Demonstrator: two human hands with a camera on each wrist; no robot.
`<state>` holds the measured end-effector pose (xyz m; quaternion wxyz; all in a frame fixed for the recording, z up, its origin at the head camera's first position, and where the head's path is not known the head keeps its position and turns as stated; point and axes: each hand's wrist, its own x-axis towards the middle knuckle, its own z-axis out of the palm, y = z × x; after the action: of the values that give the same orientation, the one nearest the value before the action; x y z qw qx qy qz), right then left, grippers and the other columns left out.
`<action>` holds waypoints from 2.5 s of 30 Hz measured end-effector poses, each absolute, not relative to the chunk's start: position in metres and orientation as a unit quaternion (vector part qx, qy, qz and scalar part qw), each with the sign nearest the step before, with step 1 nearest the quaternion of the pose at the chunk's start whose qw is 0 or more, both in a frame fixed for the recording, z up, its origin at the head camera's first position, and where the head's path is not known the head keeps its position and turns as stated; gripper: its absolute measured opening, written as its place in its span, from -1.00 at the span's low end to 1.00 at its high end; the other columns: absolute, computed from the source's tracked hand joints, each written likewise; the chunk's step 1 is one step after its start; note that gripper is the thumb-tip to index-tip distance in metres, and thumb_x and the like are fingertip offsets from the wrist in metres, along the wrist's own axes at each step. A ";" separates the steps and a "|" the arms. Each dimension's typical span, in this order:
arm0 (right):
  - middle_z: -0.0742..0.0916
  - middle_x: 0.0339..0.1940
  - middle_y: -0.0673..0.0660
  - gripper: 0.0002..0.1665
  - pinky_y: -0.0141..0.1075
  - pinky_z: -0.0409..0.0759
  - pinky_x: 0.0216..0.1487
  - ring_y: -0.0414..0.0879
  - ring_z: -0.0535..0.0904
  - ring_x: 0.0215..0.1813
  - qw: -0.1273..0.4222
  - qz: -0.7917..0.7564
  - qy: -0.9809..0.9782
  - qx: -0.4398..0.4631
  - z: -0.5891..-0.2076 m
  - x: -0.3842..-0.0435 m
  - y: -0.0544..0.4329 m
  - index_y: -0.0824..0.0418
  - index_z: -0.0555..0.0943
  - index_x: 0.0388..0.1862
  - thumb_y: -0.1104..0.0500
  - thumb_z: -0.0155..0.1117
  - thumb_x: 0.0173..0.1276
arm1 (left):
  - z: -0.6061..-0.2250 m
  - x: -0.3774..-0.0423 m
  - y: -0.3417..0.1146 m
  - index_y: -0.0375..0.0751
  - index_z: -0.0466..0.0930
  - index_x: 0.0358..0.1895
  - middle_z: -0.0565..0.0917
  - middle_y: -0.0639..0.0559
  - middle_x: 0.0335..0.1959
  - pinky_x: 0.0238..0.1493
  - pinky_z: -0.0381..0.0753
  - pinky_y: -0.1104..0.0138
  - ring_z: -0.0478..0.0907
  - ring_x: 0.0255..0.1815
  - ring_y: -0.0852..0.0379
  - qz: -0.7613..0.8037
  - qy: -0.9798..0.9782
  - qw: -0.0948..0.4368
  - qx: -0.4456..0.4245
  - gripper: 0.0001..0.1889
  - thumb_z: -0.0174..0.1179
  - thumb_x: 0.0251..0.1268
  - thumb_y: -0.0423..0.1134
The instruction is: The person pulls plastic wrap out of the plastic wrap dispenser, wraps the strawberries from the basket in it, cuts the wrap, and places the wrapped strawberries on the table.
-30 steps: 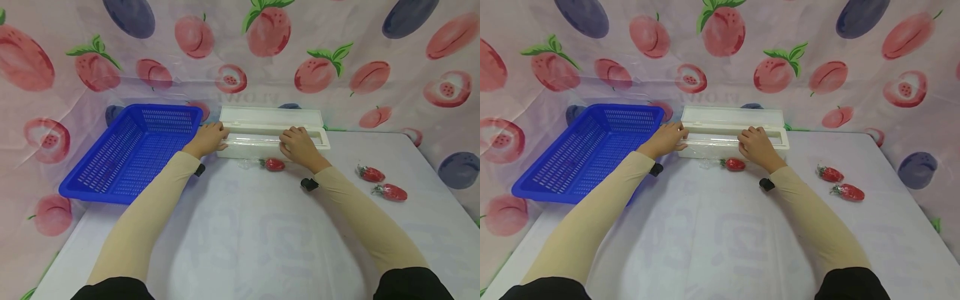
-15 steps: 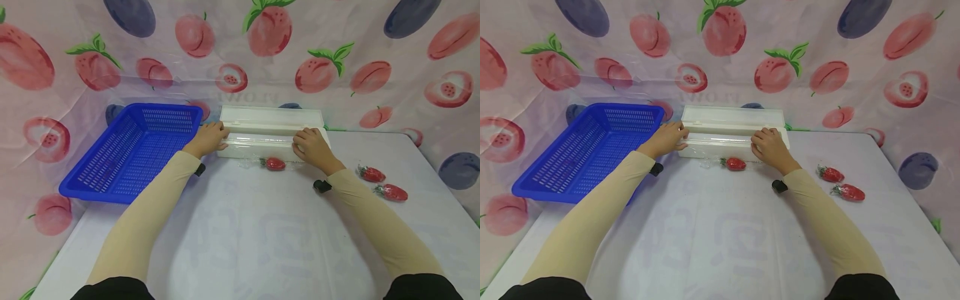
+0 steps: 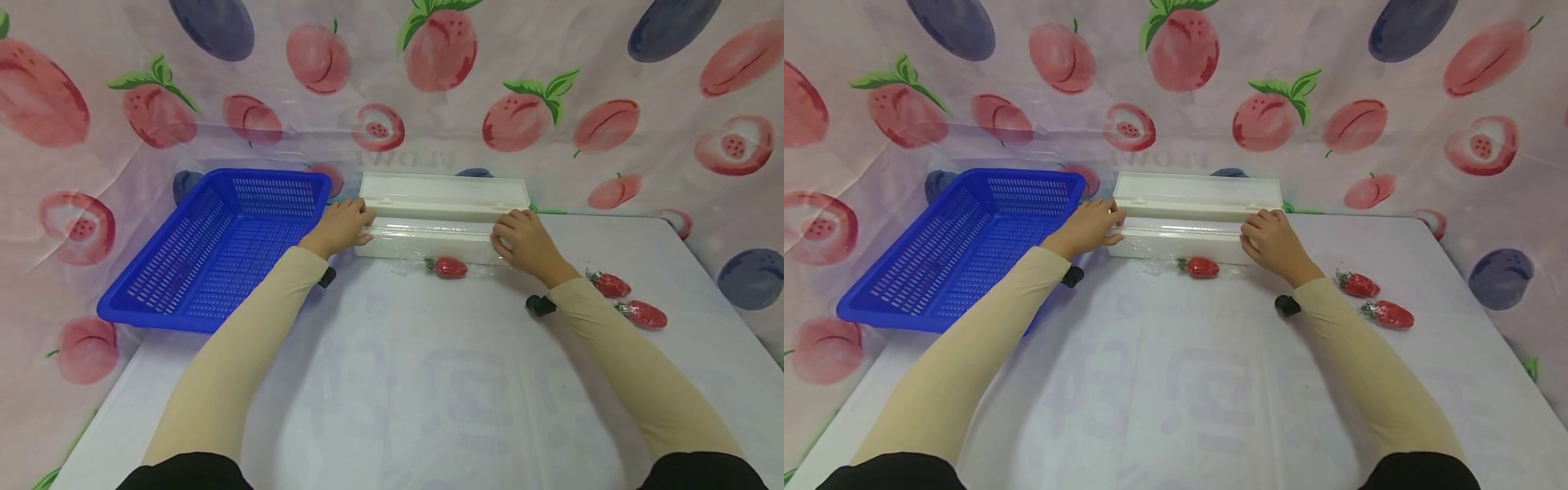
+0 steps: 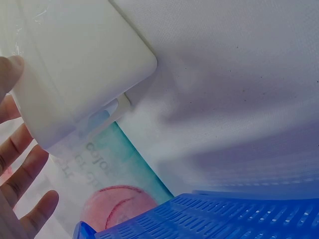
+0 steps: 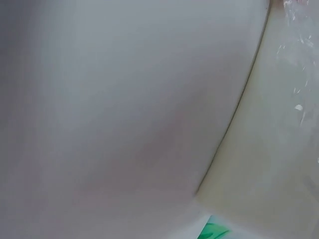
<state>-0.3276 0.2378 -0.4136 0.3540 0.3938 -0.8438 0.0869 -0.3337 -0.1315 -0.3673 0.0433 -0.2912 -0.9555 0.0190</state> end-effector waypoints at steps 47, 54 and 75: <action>0.69 -0.30 0.18 -0.62 -0.13 0.59 -0.13 0.05 0.60 -0.18 0.224 -0.049 -0.869 0.438 -0.405 -0.275 0.180 0.30 0.65 -0.25 0.08 0.48 0.03 | -0.345 -0.316 -0.111 -0.20 0.50 0.06 0.49 -0.18 0.06 0.17 0.39 0.00 0.44 0.12 -0.14 0.048 -0.970 0.053 -0.231 -0.58 0.12 0.30 0.02; 0.70 -0.32 0.17 -0.67 -0.16 0.62 -0.15 0.04 0.63 -0.21 0.214 -0.109 -0.868 0.434 -0.413 -0.282 0.166 0.31 0.63 -0.25 0.10 0.43 0.09 | -0.350 -0.276 -0.055 -0.18 0.54 -0.04 0.58 -0.09 -0.13 0.05 0.49 0.14 0.54 -0.04 -0.06 0.065 -0.928 0.209 -0.303 -0.74 0.16 0.26 -0.17; 0.63 -0.52 0.05 -0.78 -0.26 0.48 -0.50 -0.07 0.55 -0.48 0.172 -0.051 -0.886 0.427 -0.415 -0.230 0.161 0.21 0.61 -0.40 0.18 0.42 -0.06 | -0.412 -0.214 -0.032 -0.10 0.54 -0.18 0.60 0.05 -0.24 -0.03 0.48 0.24 0.53 -0.14 0.07 0.049 -0.906 0.192 -0.374 -0.70 0.28 0.09 -0.03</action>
<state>-0.2299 0.1614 -0.4151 0.1720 0.4272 -0.8862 -0.0509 -0.2144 -0.0318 -0.4117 0.1920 -0.3741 -0.9060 0.0486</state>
